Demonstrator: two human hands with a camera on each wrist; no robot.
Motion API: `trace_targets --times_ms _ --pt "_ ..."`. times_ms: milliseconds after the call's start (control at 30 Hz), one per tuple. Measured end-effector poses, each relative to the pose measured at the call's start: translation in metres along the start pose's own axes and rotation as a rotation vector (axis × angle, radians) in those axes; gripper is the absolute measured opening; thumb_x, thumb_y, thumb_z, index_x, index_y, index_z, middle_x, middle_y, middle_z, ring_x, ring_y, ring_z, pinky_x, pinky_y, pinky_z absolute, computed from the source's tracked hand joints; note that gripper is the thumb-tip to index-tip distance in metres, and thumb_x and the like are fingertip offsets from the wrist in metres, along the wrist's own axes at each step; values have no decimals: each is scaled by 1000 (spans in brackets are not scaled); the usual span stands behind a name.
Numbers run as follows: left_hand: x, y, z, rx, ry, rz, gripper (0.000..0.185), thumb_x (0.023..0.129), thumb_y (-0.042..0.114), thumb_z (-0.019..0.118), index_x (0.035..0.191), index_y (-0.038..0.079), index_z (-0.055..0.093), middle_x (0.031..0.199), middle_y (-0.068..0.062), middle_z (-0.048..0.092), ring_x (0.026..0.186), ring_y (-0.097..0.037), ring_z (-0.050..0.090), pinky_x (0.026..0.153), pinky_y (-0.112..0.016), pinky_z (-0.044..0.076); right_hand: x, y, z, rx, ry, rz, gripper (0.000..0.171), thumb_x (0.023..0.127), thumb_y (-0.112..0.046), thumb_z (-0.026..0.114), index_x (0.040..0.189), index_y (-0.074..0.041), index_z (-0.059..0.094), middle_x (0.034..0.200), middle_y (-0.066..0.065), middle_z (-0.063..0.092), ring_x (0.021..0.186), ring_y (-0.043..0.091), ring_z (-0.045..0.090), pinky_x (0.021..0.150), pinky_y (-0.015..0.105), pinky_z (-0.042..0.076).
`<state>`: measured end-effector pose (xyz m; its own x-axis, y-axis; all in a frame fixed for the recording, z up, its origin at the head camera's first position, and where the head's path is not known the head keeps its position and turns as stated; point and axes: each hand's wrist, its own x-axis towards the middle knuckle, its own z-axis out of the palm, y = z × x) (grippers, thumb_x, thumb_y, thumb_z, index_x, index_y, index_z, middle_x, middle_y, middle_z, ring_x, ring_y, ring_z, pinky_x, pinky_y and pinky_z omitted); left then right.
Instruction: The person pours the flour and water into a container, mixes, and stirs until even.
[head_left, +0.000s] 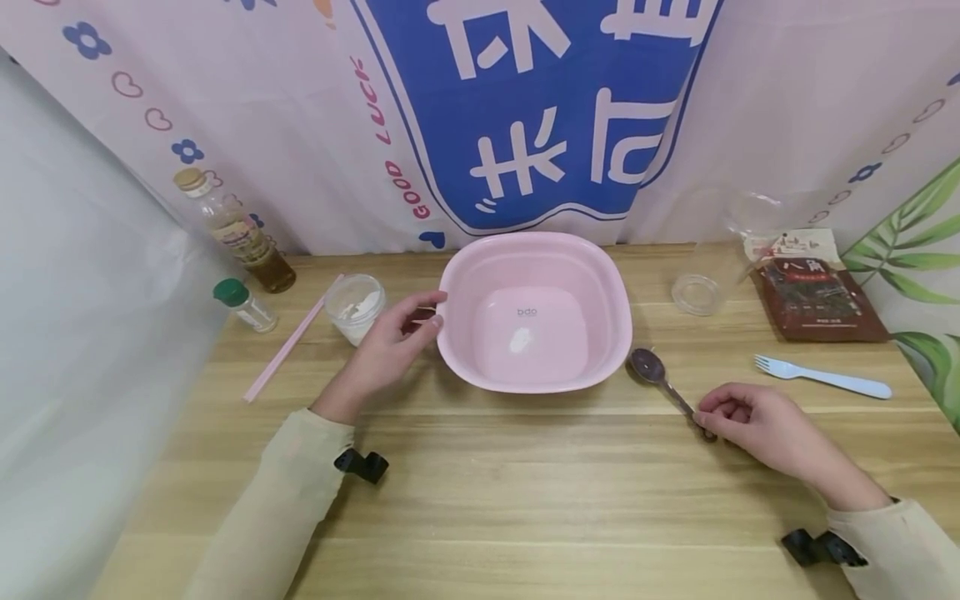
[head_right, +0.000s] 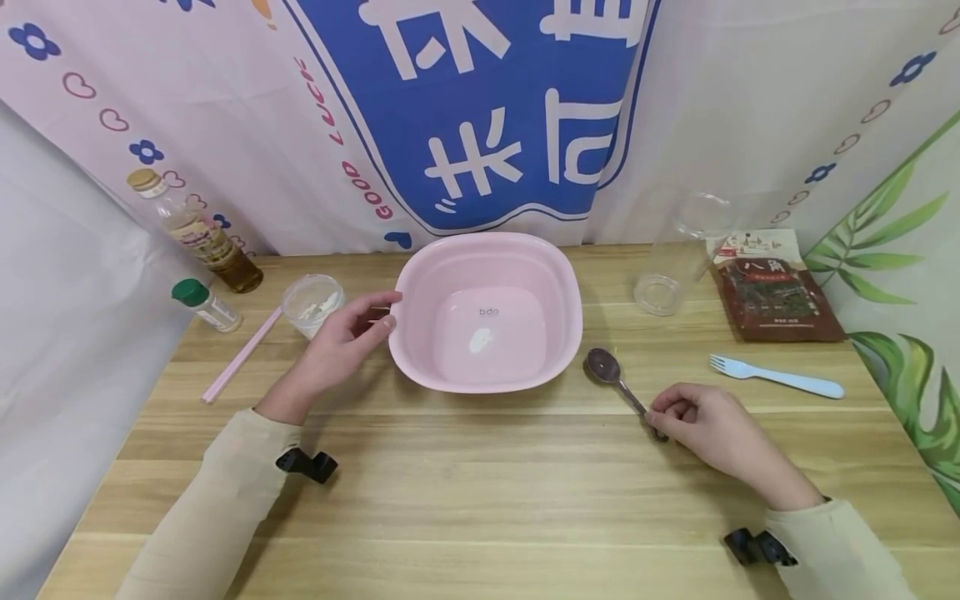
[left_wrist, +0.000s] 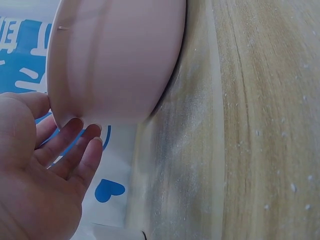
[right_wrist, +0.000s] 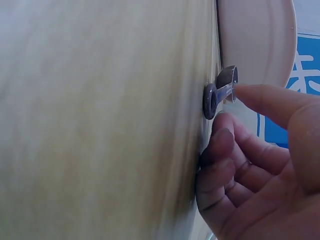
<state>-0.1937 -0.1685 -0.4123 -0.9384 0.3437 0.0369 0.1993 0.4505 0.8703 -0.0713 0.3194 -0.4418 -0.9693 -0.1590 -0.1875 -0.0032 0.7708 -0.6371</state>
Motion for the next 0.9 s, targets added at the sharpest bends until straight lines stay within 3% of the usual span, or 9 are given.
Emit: trace_targets --times_ms 433,900 --pt "0 1 -1 35 8 20 45 111 18 60 154 5 56 153 -20 61 134 -38 64 112 -55 54 4 -3 3 -50 -62 34 15 101 -26 78 98 -11 76 82 -2 67 67 5 51 61 24 44" --pt "1 -1 -1 31 9 35 45 111 16 60 154 3 56 153 -20 60 133 -39 64 112 -56 54 5 -6 3 -60 -106 4 20 104 -28 74 89 -15 77 76 -5 66 65 4 48 59 24 39"
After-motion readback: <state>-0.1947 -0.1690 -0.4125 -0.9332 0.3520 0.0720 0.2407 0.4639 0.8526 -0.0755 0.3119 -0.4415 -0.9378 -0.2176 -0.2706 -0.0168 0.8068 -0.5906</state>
